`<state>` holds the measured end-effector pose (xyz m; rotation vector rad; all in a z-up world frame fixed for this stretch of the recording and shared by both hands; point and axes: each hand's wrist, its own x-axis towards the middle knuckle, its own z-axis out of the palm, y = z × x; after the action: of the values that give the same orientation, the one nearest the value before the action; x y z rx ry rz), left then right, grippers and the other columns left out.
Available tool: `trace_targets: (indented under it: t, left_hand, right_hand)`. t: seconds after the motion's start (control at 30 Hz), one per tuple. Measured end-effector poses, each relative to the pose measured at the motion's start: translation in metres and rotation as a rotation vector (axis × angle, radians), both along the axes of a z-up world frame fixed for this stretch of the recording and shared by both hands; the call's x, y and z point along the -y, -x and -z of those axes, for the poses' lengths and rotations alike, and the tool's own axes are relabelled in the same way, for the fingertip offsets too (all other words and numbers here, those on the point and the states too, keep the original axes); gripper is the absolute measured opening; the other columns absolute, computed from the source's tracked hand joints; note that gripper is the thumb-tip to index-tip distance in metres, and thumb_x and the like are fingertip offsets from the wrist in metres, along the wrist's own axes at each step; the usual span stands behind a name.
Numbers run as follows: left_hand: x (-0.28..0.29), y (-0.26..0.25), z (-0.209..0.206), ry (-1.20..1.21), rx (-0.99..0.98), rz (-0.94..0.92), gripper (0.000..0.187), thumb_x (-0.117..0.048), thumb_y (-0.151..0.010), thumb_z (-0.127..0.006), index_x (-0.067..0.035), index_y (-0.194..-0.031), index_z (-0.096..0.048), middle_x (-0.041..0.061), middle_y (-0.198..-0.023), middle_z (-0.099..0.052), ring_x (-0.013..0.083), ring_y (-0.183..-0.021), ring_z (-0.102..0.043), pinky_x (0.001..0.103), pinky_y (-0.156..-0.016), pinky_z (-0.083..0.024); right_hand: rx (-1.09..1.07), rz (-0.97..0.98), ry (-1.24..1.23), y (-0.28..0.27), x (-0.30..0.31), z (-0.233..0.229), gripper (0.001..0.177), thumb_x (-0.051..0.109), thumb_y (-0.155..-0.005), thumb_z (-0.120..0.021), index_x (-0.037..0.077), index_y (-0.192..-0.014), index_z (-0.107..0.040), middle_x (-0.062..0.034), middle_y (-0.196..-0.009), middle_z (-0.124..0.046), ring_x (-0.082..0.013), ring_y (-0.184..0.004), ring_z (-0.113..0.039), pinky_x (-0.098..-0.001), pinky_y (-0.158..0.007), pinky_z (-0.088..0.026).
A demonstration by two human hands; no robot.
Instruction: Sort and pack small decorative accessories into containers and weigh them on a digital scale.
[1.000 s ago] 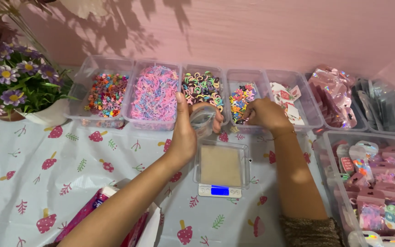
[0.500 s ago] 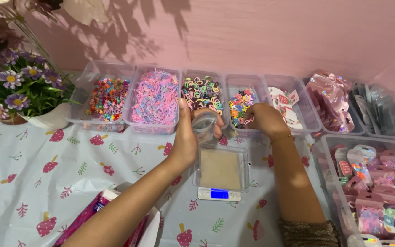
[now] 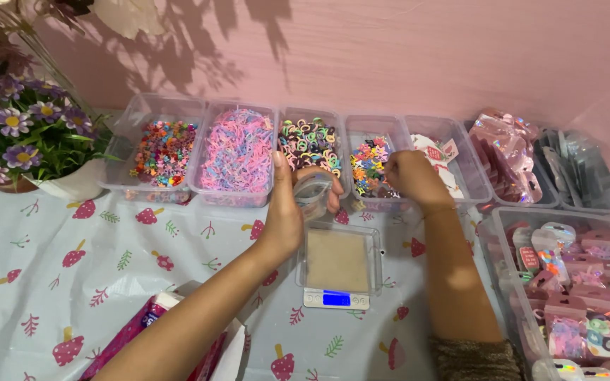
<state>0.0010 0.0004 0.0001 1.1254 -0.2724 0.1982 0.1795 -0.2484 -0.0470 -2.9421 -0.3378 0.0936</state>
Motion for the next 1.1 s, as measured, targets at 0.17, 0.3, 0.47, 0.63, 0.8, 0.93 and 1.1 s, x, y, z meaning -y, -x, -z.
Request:
trace_targets:
  t: [0.17, 0.3, 0.47, 0.63, 0.8, 0.93, 1.1]
  left_hand:
    - [0.002, 0.005, -0.007, -0.021, -0.047, -0.057, 0.093, -0.071, -0.101, -0.007, -0.007, -0.087, -0.073, 0.004, -0.062, -0.066, 0.0108, -0.058, -0.064, 0.021, -0.058, -0.054]
    - [-0.001, -0.001, 0.003, -0.038, -0.027, -0.006, 0.098, -0.072, -0.101, -0.003, -0.004, -0.083, -0.072, 0.011, -0.062, -0.068, 0.0162, -0.06, -0.069, 0.022, -0.058, -0.054]
    - [0.0, -0.002, 0.006, -0.065, -0.025, 0.04, 0.1, -0.073, -0.1, -0.002, -0.003, -0.088, -0.073, 0.013, -0.065, -0.069, 0.0182, -0.063, -0.07, 0.023, -0.056, -0.052]
    - [0.0, 0.008, -0.005, -0.091, -0.037, 0.058, 0.1, -0.072, -0.1, -0.001, -0.004, -0.089, -0.073, 0.013, -0.068, -0.07, 0.0176, -0.063, -0.07, 0.023, -0.056, -0.052]
    - [0.005, 0.01, -0.006, -0.11, -0.05, 0.073, 0.1, -0.072, -0.1, 0.001, -0.006, -0.094, -0.073, 0.015, -0.072, -0.071, 0.0212, -0.067, -0.072, 0.024, -0.053, -0.048]
    - [0.0, 0.02, -0.023, -0.071, -0.117, 0.072, 0.09, -0.071, -0.097, -0.009, -0.002, -0.1, -0.067, 0.015, -0.085, -0.068, 0.0235, -0.08, -0.064, 0.032, -0.074, -0.052]
    - [-0.002, 0.016, -0.021, -0.019, -0.068, 0.151, 0.092, -0.072, -0.094, -0.011, -0.001, -0.082, -0.067, 0.017, -0.072, -0.068, 0.0246, -0.07, -0.067, 0.033, -0.067, -0.052]
  right_hand:
    - [0.294, -0.181, -0.328, 0.015, 0.013, -0.032, 0.02, 0.022, -0.088, -0.07, 0.01, -0.103, -0.076, -0.0166, -0.09, -0.076, -0.0392, -0.09, -0.073, -0.0489, -0.073, -0.056]
    - [0.134, -0.214, -0.936, 0.069, -0.022, -0.094, 0.021, 0.001, -0.094, -0.068, -0.002, -0.116, -0.068, -0.0124, -0.092, -0.071, -0.0123, -0.075, -0.066, -0.0268, -0.064, -0.058]
    - [0.064, -0.461, -1.089, 0.127, -0.059, -0.13, 0.018, -0.002, -0.095, -0.069, -0.005, -0.113, -0.067, -0.0142, -0.09, -0.069, -0.0146, -0.082, -0.069, -0.0287, -0.071, -0.061]
    - [0.131, -0.596, -0.86, 0.167, -0.084, -0.155, 0.015, 0.001, -0.094, -0.071, -0.001, -0.108, -0.073, -0.0144, -0.091, -0.073, -0.0184, -0.087, -0.067, -0.0345, -0.072, -0.059]
    - [0.268, -0.68, -0.642, 0.175, -0.092, -0.151, 0.013, 0.0, -0.093, -0.071, 0.005, -0.105, -0.074, -0.0111, -0.088, -0.072, -0.0245, -0.083, -0.07, -0.036, -0.071, -0.056]
    - [0.376, -0.74, -0.526, 0.174, -0.094, -0.146, 0.019, 0.0, -0.094, -0.071, 0.009, -0.11, -0.074, -0.0081, -0.093, -0.065, -0.0249, -0.089, -0.064, -0.035, -0.077, -0.052]
    - [0.437, -0.769, -0.477, 0.178, -0.095, -0.149, 0.022, -0.003, -0.094, -0.069, 0.01, -0.112, -0.074, -0.0076, -0.1, -0.059, -0.0218, -0.089, -0.061, -0.032, -0.073, -0.052]
